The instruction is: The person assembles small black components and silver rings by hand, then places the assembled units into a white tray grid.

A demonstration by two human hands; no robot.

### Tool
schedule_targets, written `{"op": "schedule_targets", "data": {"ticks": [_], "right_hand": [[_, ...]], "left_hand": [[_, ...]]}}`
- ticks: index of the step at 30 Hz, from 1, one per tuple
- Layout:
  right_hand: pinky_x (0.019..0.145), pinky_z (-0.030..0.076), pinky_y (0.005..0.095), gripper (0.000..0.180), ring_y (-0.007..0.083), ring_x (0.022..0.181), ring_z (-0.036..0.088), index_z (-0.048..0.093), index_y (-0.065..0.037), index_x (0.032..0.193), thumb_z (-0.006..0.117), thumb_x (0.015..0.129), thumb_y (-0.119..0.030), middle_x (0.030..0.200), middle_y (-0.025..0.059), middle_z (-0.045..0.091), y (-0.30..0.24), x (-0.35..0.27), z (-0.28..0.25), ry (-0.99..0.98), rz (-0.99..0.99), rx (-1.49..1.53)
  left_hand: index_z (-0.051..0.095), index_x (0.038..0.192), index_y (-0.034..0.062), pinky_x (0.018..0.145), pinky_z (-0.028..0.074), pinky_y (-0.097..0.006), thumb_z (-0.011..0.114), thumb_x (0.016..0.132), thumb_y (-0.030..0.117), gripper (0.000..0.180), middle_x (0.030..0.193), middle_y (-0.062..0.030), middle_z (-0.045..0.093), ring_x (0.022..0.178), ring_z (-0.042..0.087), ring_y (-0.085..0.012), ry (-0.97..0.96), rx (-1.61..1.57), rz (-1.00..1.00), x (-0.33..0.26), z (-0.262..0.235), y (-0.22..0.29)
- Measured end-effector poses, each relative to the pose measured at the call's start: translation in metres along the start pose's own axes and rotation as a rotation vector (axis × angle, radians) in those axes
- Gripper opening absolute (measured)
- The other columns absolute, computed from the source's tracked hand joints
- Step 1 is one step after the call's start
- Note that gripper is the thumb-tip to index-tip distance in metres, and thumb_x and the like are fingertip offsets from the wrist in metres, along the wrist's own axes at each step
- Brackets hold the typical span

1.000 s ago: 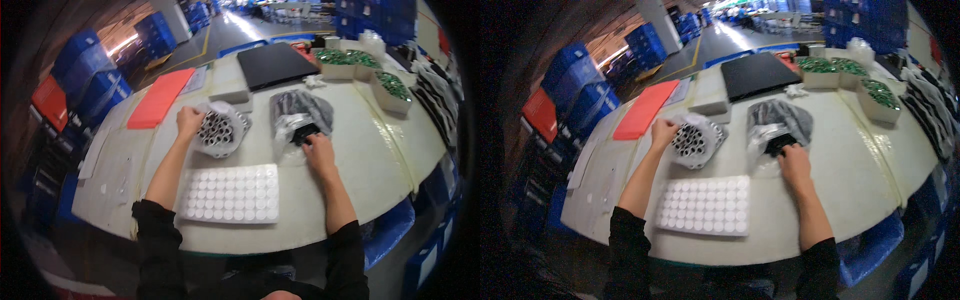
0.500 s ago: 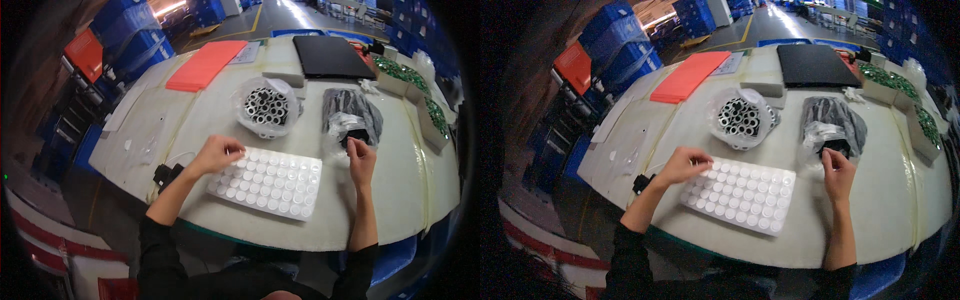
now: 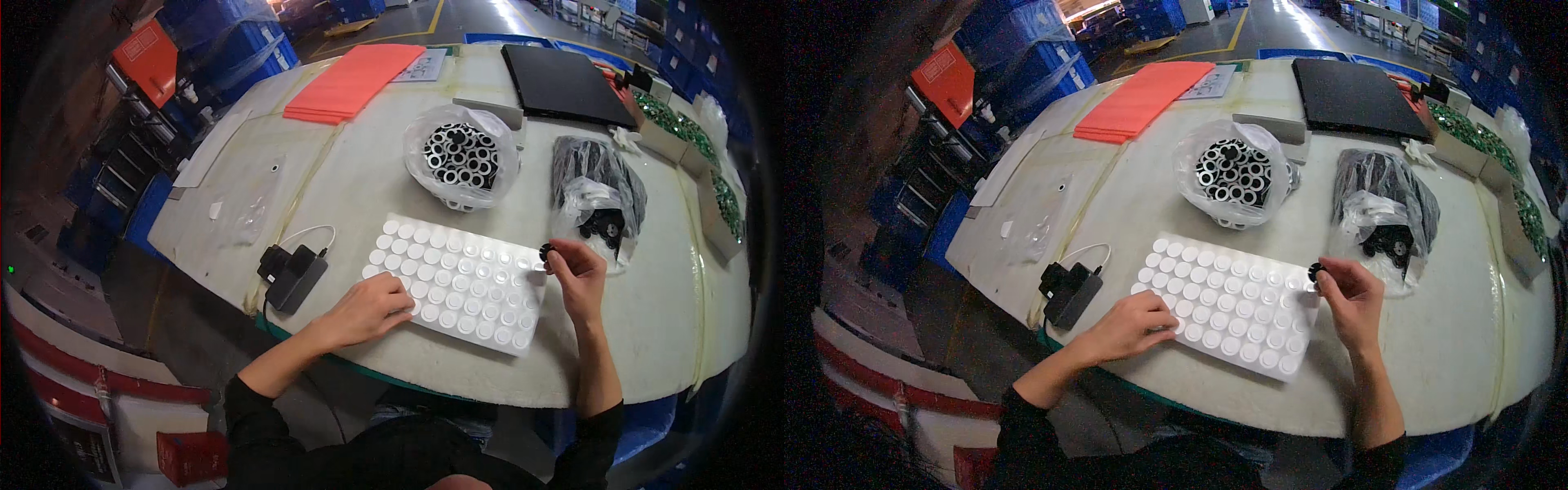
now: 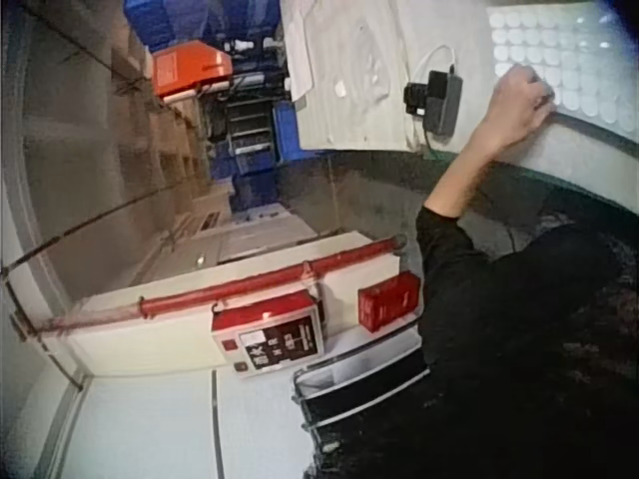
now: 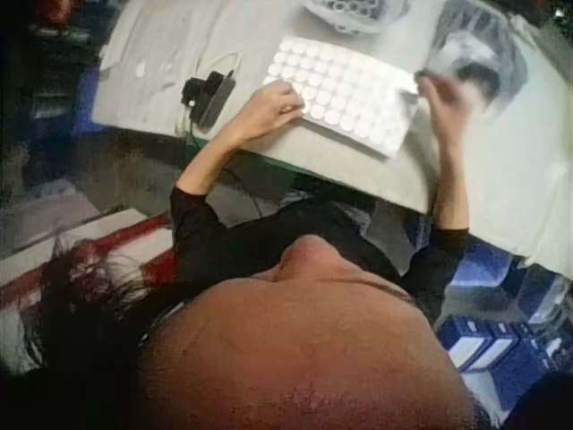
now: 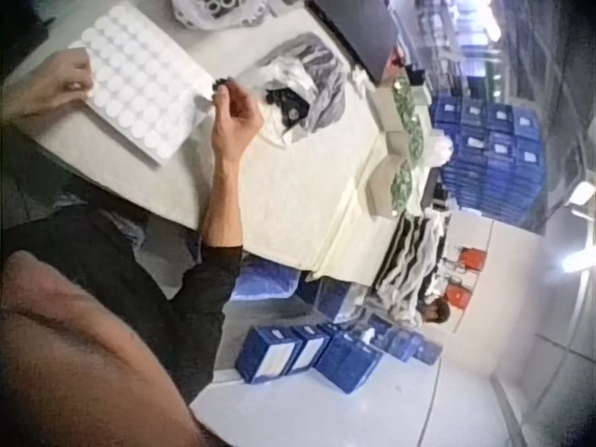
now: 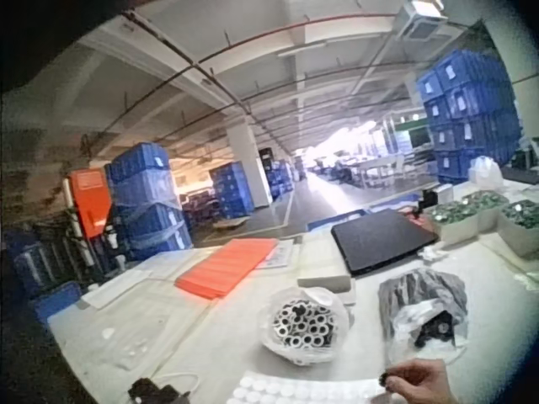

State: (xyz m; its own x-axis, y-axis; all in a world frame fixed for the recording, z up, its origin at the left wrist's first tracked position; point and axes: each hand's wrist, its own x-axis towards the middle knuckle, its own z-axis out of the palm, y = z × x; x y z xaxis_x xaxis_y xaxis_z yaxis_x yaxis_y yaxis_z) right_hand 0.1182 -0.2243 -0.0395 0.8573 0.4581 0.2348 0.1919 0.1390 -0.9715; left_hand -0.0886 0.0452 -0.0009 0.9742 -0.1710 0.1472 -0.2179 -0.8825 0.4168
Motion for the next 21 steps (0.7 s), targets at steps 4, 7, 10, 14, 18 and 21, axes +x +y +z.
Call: {"op": "schedule_targets", "data": {"ticks": [4,7,10,14,18,21], "right_hand": [[0.067,0.053,0.0244,0.022,0.0131,0.072,0.064,0.062,0.004,0.104,0.065,0.083,-0.002,0.084,0.0096,0.068,-0.014,-0.005,0.009,-0.042,0.137,0.139],[0.067,0.053,0.0246,0.017,0.0132,0.072,0.065,0.065,0.004,0.096,0.068,0.081,-0.001,0.082,0.0099,0.069,-0.012,-0.010,0.012,-0.131,0.194,0.169],[0.064,0.049,0.0208,0.010,0.0097,0.070,0.062,0.069,0.003,0.087,0.071,0.078,-0.001,0.081,0.0077,0.068,-0.017,-0.014,0.021,-0.167,0.234,0.110],[0.062,0.048,0.0206,0.012,0.0095,0.068,0.061,0.069,0.004,0.088,0.071,0.078,-0.001,0.079,0.0080,0.068,-0.017,-0.017,0.020,-0.178,0.196,0.073],[0.060,0.054,0.0247,0.014,0.0145,0.065,0.064,0.067,0.007,0.090,0.069,0.080,-0.003,0.077,0.0121,0.067,-0.022,-0.021,0.024,-0.191,0.350,0.206],[0.061,0.056,0.0262,0.016,0.0168,0.068,0.066,0.066,0.007,0.092,0.068,0.082,-0.006,0.079,0.0132,0.067,-0.017,-0.021,0.029,-0.199,0.414,0.267]], "left_hand": [[0.062,0.087,0.0048,0.066,0.047,-0.035,0.070,0.075,0.010,0.015,0.082,-0.0092,0.057,0.078,0.056,-0.0265,0.002,0.104,0.107,-0.003,0.003,-0.002],[0.062,0.087,0.0043,0.066,0.047,-0.036,0.068,0.075,0.008,0.014,0.079,-0.0098,0.056,0.076,0.055,-0.0273,0.001,0.138,0.131,-0.001,0.001,-0.004],[0.060,0.086,0.0017,0.061,0.047,-0.035,0.065,0.079,0.006,0.010,0.077,-0.0115,0.058,0.068,0.058,-0.0219,0.109,0.108,0.100,0.001,0.001,-0.008],[0.059,0.086,-0.0014,0.056,0.048,-0.028,0.059,0.086,0.007,0.009,0.078,-0.0108,0.064,0.064,0.062,-0.0160,0.116,-0.366,-0.417,0.012,-0.021,0.000],[0.061,0.090,-0.0034,0.065,0.053,-0.025,0.060,0.087,0.006,0.009,0.088,-0.0106,0.068,0.076,0.066,-0.0149,0.276,-0.760,-0.286,0.036,-0.013,0.012],[0.062,0.090,-0.0037,0.064,0.053,-0.023,0.064,0.085,0.004,0.010,0.083,-0.0081,0.068,0.074,0.066,-0.0132,0.360,-0.917,-0.274,0.063,0.009,0.033]]}}
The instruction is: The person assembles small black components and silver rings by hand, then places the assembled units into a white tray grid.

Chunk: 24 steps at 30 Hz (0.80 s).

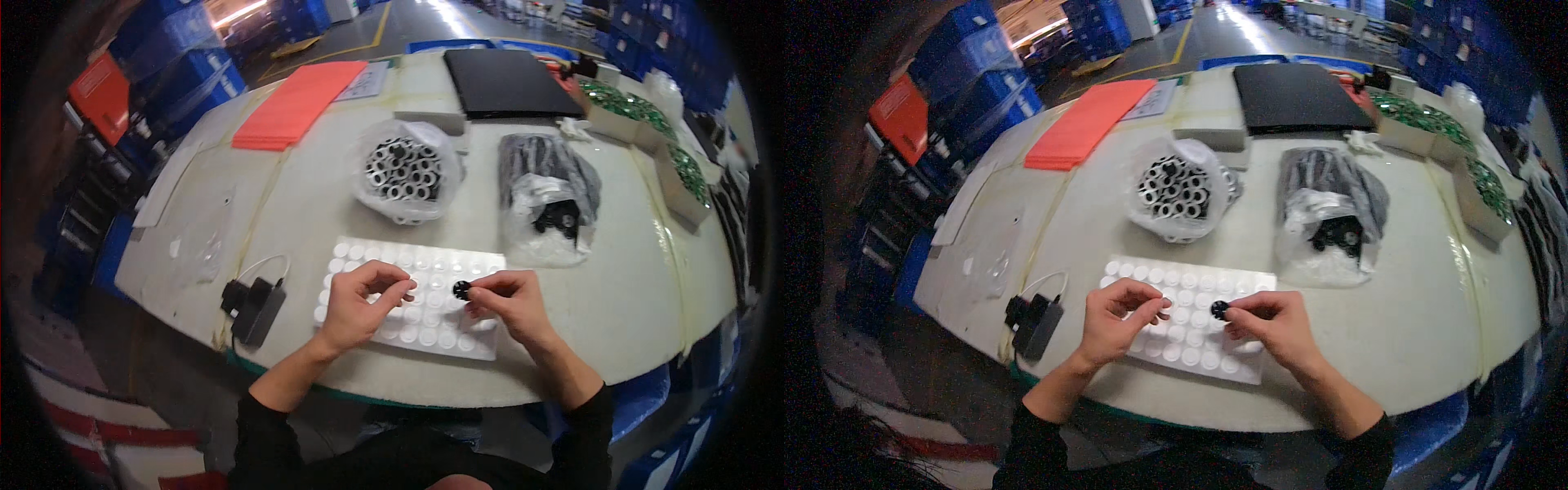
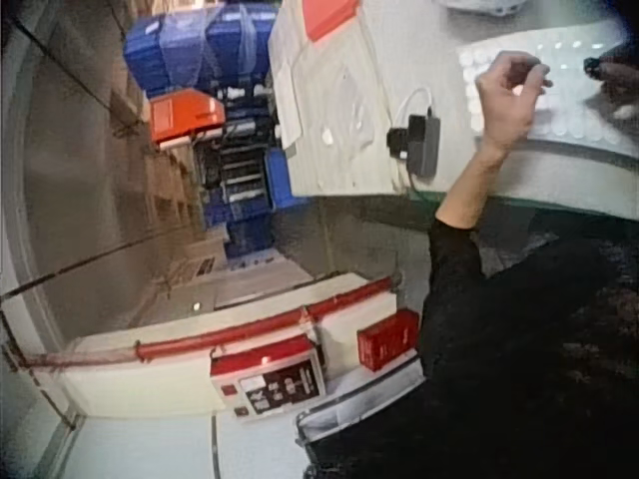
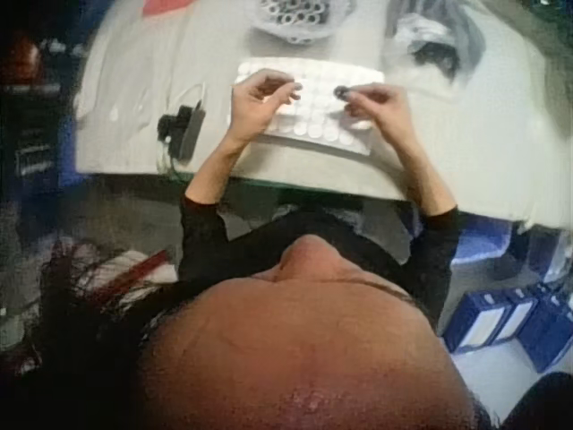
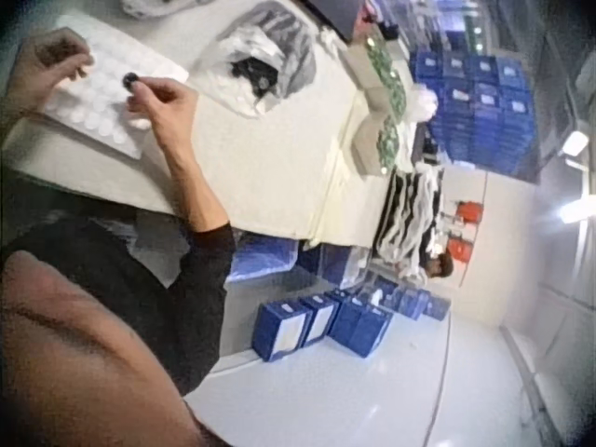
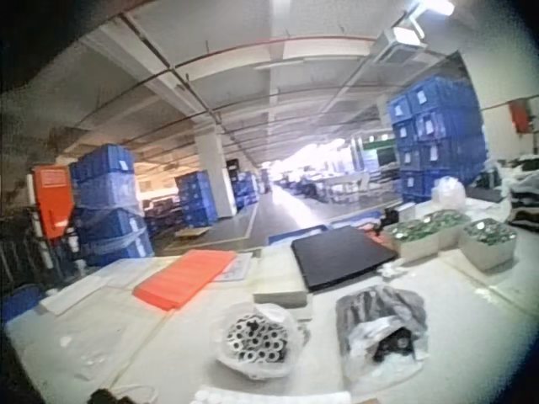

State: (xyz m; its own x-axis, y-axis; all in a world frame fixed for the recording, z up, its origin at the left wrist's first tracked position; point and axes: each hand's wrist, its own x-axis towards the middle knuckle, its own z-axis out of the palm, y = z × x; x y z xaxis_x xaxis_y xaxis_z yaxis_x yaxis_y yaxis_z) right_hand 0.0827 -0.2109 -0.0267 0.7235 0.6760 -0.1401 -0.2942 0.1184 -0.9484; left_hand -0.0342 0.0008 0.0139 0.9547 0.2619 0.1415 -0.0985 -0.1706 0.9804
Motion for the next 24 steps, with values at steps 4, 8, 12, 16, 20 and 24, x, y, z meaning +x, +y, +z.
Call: {"op": "schedule_targets", "data": {"ticks": [4,8,12,16,20,24], "right_hand": [[0.063,0.057,0.0285,0.018,0.0192,0.071,0.067,0.064,0.008,0.095,0.066,0.084,-0.006,0.085,0.0145,0.067,-0.002,-0.003,0.000,0.036,0.002,0.054],[0.066,0.058,0.0287,0.017,0.0200,0.074,0.068,0.063,0.008,0.096,0.063,0.086,-0.007,0.087,0.0147,0.067,0.000,-0.003,0.000,0.064,0.005,0.081],[0.068,0.058,0.0292,0.018,0.0204,0.077,0.068,0.063,0.008,0.099,0.062,0.087,-0.006,0.088,0.0154,0.066,0.003,-0.001,-0.002,0.034,-0.011,0.108],[0.070,0.058,0.0290,0.020,0.0198,0.078,0.067,0.063,0.009,0.100,0.063,0.086,-0.005,0.089,0.0156,0.067,-0.001,-0.001,0.000,0.006,0.022,0.127],[0.071,0.057,0.0281,0.022,0.0182,0.077,0.067,0.063,0.009,0.101,0.065,0.085,-0.005,0.090,0.0152,0.067,-0.003,-0.003,0.001,-0.021,-0.027,0.053],[0.070,0.057,0.0277,0.023,0.0169,0.077,0.066,0.063,0.009,0.102,0.065,0.085,-0.006,0.088,0.0142,0.067,-0.005,-0.003,0.001,-0.014,-0.031,0.080]], "left_hand": [[0.061,0.094,-0.0037,0.063,0.051,-0.022,0.064,0.085,0.005,0.012,0.083,-0.0077,0.068,0.073,0.064,-0.0119,-0.027,-0.180,-0.070,0.015,0.038,-0.008],[0.062,0.092,-0.0017,0.065,0.049,-0.023,0.064,0.085,0.005,0.010,0.084,-0.0056,0.066,0.070,0.061,-0.0103,-0.039,-0.020,0.071,0.024,0.052,-0.030],[0.060,0.094,-0.0031,0.066,0.051,-0.022,0.062,0.087,0.003,0.009,0.091,-0.0057,0.062,0.079,0.060,-0.0093,-0.033,-0.052,0.051,0.024,0.062,-0.028],[0.059,0.095,-0.0037,0.068,0.051,-0.022,0.061,0.087,0.003,0.011,0.091,-0.0059,0.062,0.080,0.060,-0.0093,-0.033,-0.070,-0.042,0.022,0.063,-0.028],[0.061,0.094,-0.0044,0.066,0.053,-0.024,0.063,0.086,0.004,0.012,0.088,-0.0083,0.065,0.076,0.063,-0.0123,0.025,-0.030,0.031,0.020,0.065,-0.026],[0.061,0.097,-0.0051,0.069,0.054,-0.025,0.061,0.086,0.002,0.013,0.089,-0.0093,0.065,0.079,0.064,-0.0135,0.026,-0.100,0.086,0.017,0.065,-0.028]]}}
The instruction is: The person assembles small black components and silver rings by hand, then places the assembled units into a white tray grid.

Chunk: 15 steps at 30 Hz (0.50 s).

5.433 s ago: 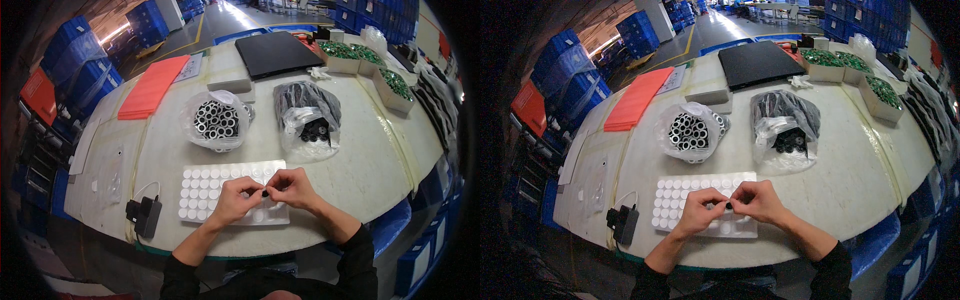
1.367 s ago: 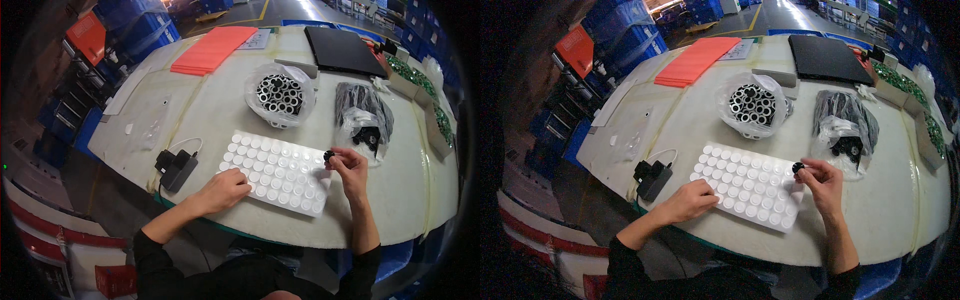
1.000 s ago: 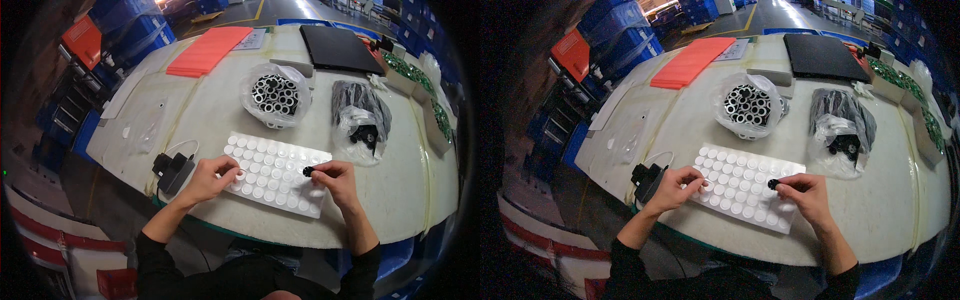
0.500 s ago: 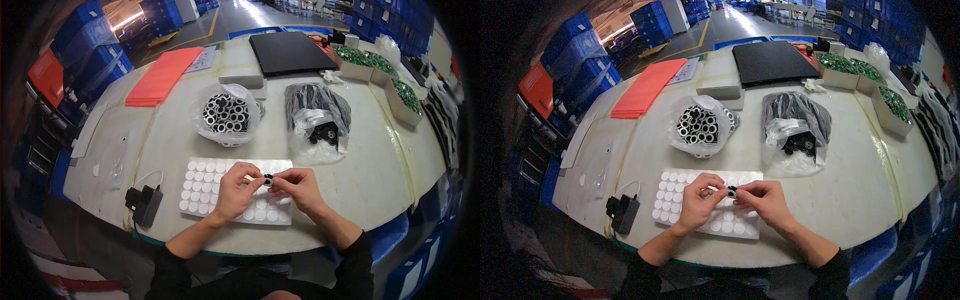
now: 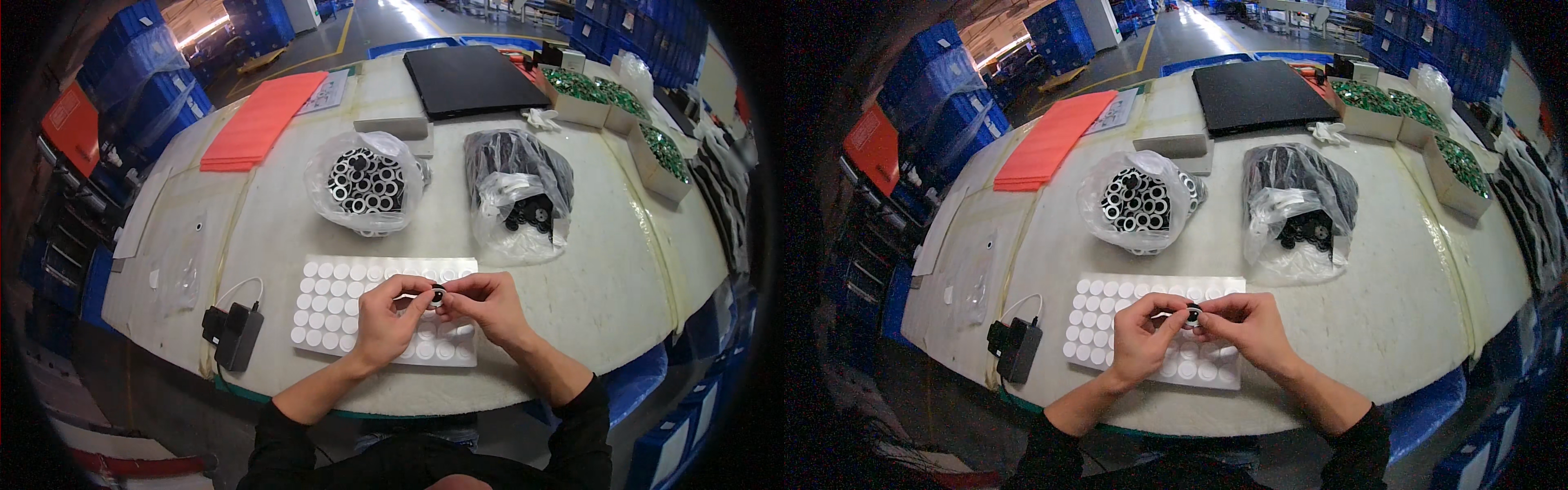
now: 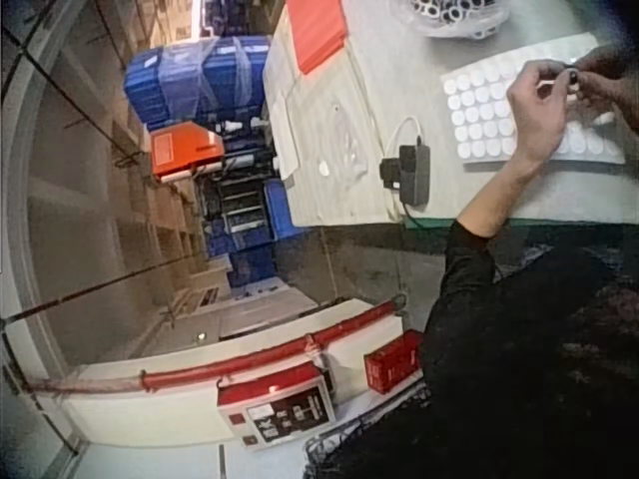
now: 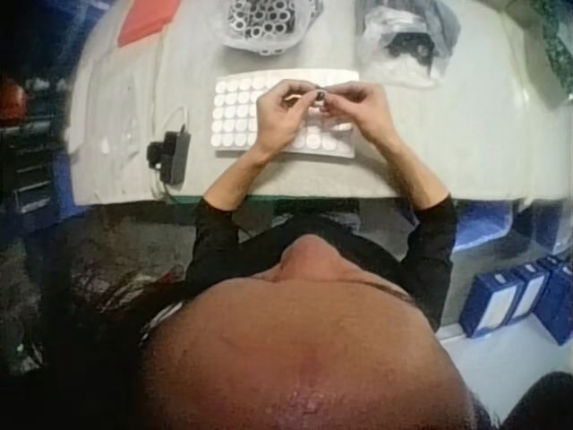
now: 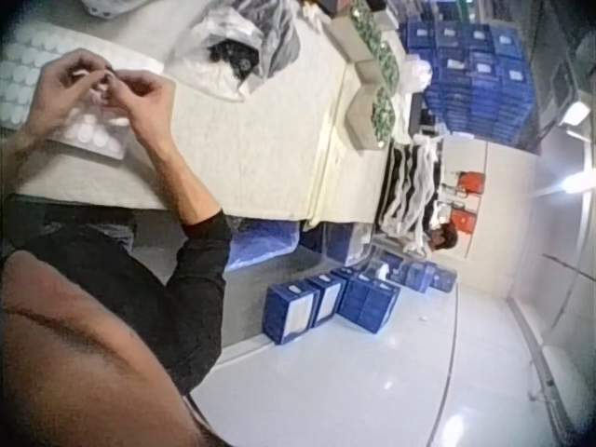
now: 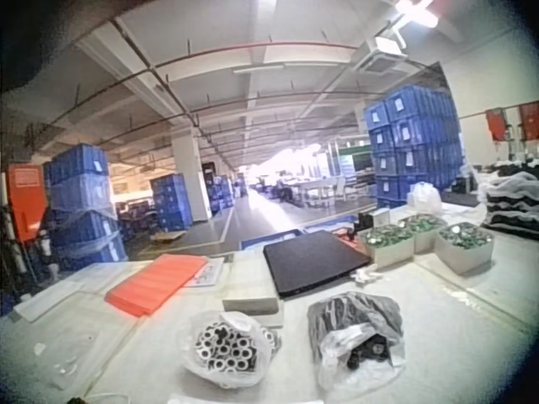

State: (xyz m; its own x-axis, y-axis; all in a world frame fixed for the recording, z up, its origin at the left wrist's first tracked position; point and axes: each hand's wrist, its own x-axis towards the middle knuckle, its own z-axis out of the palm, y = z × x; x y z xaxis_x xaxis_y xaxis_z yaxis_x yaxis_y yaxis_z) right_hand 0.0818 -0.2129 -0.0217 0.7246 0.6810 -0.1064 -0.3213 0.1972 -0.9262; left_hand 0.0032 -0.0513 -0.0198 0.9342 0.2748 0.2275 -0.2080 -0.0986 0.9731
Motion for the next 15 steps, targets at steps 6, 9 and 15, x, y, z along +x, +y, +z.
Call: {"op": "schedule_targets", "data": {"ticks": [6,9,15], "right_hand": [[0.068,0.056,0.0260,0.021,0.0156,0.076,0.066,0.064,0.008,0.101,0.065,0.086,-0.006,0.086,0.0130,0.068,0.0010,-0.0018,0.0004,0.013,-0.015,-0.066],[0.067,0.056,0.0254,0.019,0.0151,0.074,0.066,0.064,0.007,0.099,0.065,0.086,-0.007,0.085,0.0124,0.068,0.0019,-0.0022,0.0009,0.024,-0.041,-0.061],[0.063,0.054,0.0234,0.016,0.0118,0.070,0.064,0.066,0.006,0.095,0.064,0.086,-0.007,0.080,0.0096,0.068,0.0054,-0.0041,0.0018,0.073,-0.118,-0.114]], "left_hand": [[0.061,0.097,-0.0067,0.072,0.055,-0.025,0.059,0.087,0.001,0.013,0.095,-0.0116,0.064,0.084,0.064,-0.0142,-0.056,-0.028,-0.061,0.0015,-0.0031,0.0061],[0.060,0.098,-0.0073,0.072,0.055,-0.025,0.059,0.088,0.001,0.013,0.094,-0.0111,0.065,0.082,0.064,-0.0144,-0.025,-0.129,-0.058,0.0009,0.0003,0.0069],[0.061,0.101,-0.0067,0.072,0.055,-0.025,0.060,0.087,0.001,0.016,0.091,-0.0096,0.066,0.079,0.064,-0.0134,-0.095,-0.155,-0.180,0.0005,-0.0048,0.0020]]}}
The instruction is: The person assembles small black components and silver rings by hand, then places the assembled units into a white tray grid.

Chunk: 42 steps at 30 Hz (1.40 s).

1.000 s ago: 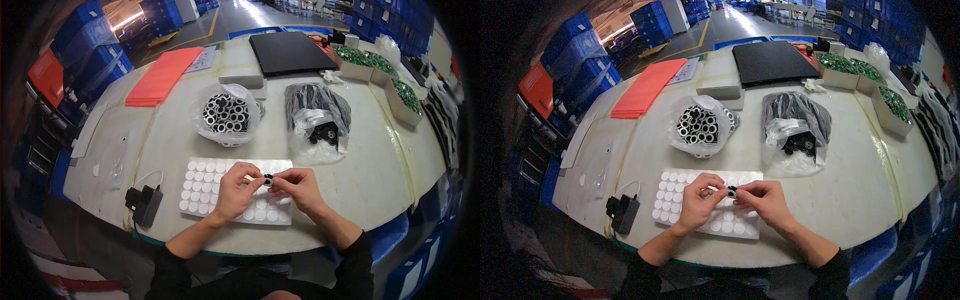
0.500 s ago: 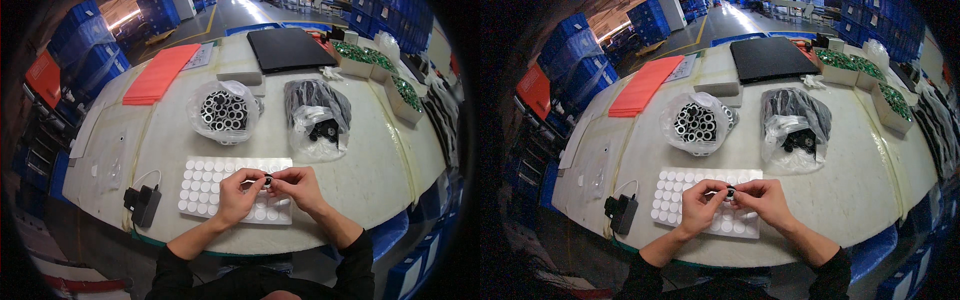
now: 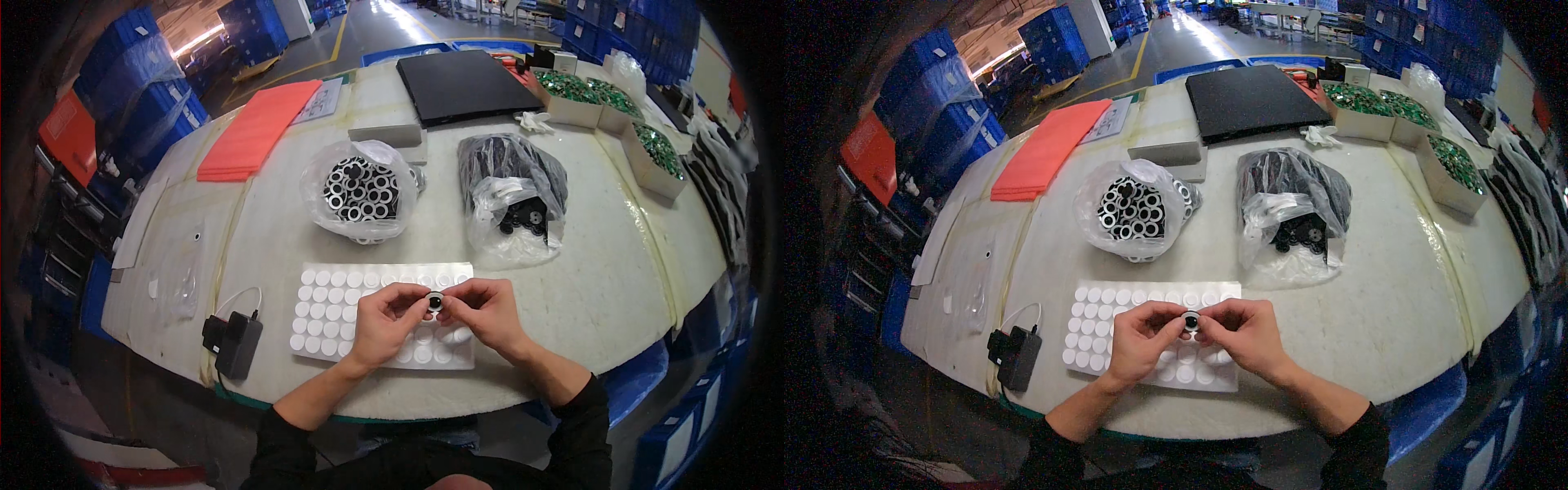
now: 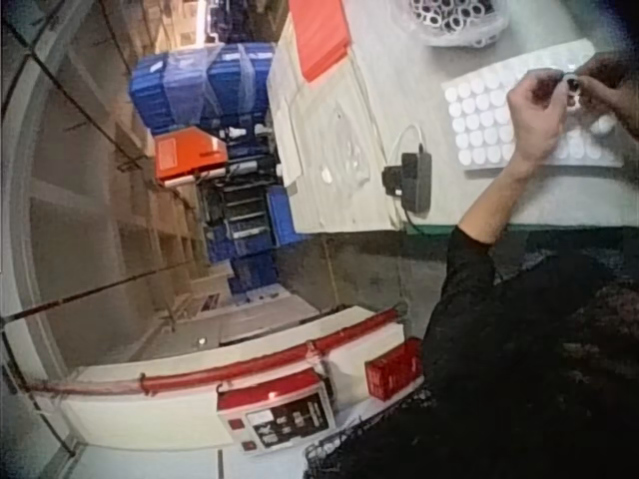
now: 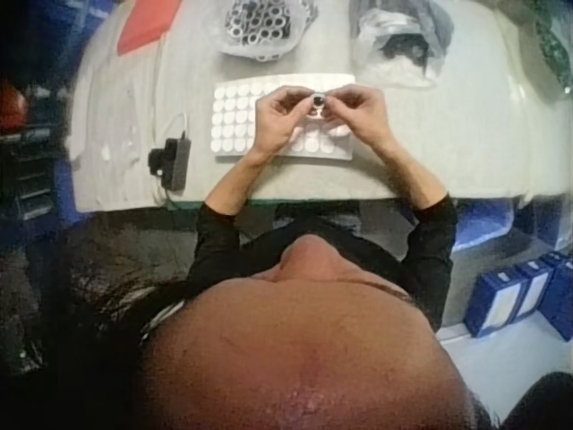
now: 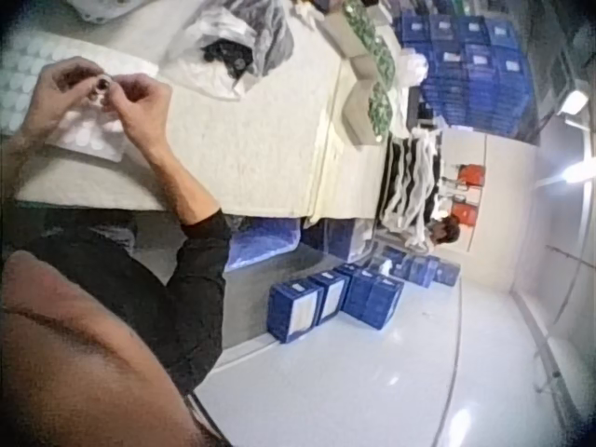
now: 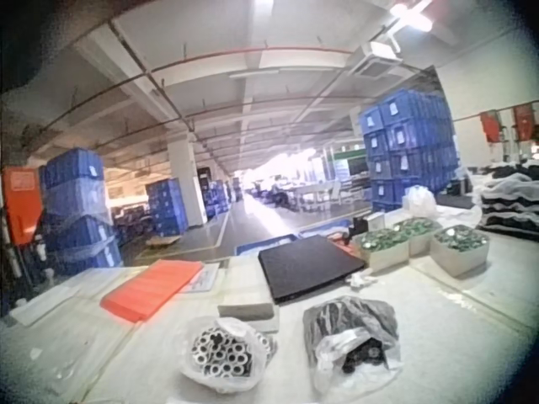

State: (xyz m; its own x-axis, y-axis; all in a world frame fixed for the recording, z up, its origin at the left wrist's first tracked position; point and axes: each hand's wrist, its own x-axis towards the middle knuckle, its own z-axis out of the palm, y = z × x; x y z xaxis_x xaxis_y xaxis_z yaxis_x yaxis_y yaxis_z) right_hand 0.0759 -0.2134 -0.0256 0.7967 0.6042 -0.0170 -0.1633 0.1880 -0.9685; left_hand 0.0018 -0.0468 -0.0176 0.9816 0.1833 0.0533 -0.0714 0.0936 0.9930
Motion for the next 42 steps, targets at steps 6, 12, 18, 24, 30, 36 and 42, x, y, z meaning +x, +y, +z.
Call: {"op": "schedule_targets", "data": {"ticks": [6,12,18,24,30,36,42], "right_hand": [[0.059,0.050,0.0215,0.014,0.0087,0.064,0.062,0.066,0.005,0.086,0.067,0.082,-0.008,0.072,0.0056,0.066,0.001,-0.001,-0.003,-0.003,0.001,-0.128],[0.057,0.049,0.0215,0.012,0.0078,0.063,0.061,0.065,0.005,0.083,0.067,0.080,-0.006,0.071,0.0051,0.066,0.001,0.001,-0.005,-0.112,0.027,-0.213],[0.057,0.049,0.0214,0.013,0.0073,0.064,0.060,0.064,0.005,0.084,0.068,0.081,-0.007,0.070,0.0042,0.064,0.002,0.002,-0.003,0.036,0.038,-0.027],[0.057,0.048,0.0203,0.011,0.0057,0.063,0.058,0.065,0.004,0.083,0.070,0.078,-0.006,0.071,0.0033,0.065,0.002,0.001,-0.003,-0.011,-0.031,-0.146],[0.058,0.049,0.0208,0.012,0.0055,0.064,0.059,0.066,0.003,0.082,0.071,0.076,-0.006,0.071,0.0028,0.065,-0.001,0.005,-0.008,-0.111,-0.025,-0.280],[0.062,0.050,0.0215,0.010,0.0077,0.068,0.062,0.066,0.004,0.085,0.068,0.079,-0.004,0.075,0.0046,0.067,0.000,0.007,-0.009,-0.055,0.009,-0.102],[0.074,0.053,0.0251,0.016,0.0110,0.078,0.063,0.063,0.004,0.097,0.063,0.081,0.003,0.088,0.0078,0.067,0.006,0.009,-0.008,-0.164,-0.083,0.017]], "left_hand": [[0.065,0.097,-0.0043,0.070,0.053,-0.023,0.062,0.085,0.002,0.013,0.088,-0.0085,0.067,0.076,0.064,-0.0114,-0.029,0.040,0.006,-0.002,-0.001,0.002],[0.065,0.095,-0.0041,0.069,0.052,-0.023,0.064,0.085,0.005,0.014,0.085,-0.0069,0.068,0.074,0.063,-0.0102,-0.124,0.313,0.064,0.001,-0.011,0.001],[0.065,0.095,-0.0051,0.067,0.051,-0.023,0.064,0.085,0.006,0.015,0.081,-0.0063,0.067,0.073,0.063,-0.0101,-0.066,-0.069,-0.122,0.002,-0.006,0.002],[0.066,0.094,-0.0044,0.063,0.048,-0.020,0.065,0.082,0.005,0.015,0.079,-0.0035,0.066,0.070,0.058,-0.0060,-0.107,0.102,-0.096,0.002,-0.008,0.004],[0.066,0.092,-0.0044,0.061,0.049,-0.022,0.066,0.082,0.004,0.013,0.076,-0.0047,0.065,0.067,0.060,-0.0080,-0.201,0.237,-0.130,0.002,-0.008,0.005],[0.063,0.098,-0.0048,0.065,0.050,-0.022,0.064,0.085,0.005,0.016,0.081,-0.0065,0.066,0.071,0.061,-0.0092,-0.181,-0.020,-0.183,0.005,-0.008,0.003],[0.064,0.096,-0.0044,0.067,0.052,-0.024,0.065,0.085,0.005,0.015,0.084,-0.0095,0.067,0.073,0.063,-0.0122,-0.084,-0.169,-0.186,0.005,-0.007,-0.004]]}}
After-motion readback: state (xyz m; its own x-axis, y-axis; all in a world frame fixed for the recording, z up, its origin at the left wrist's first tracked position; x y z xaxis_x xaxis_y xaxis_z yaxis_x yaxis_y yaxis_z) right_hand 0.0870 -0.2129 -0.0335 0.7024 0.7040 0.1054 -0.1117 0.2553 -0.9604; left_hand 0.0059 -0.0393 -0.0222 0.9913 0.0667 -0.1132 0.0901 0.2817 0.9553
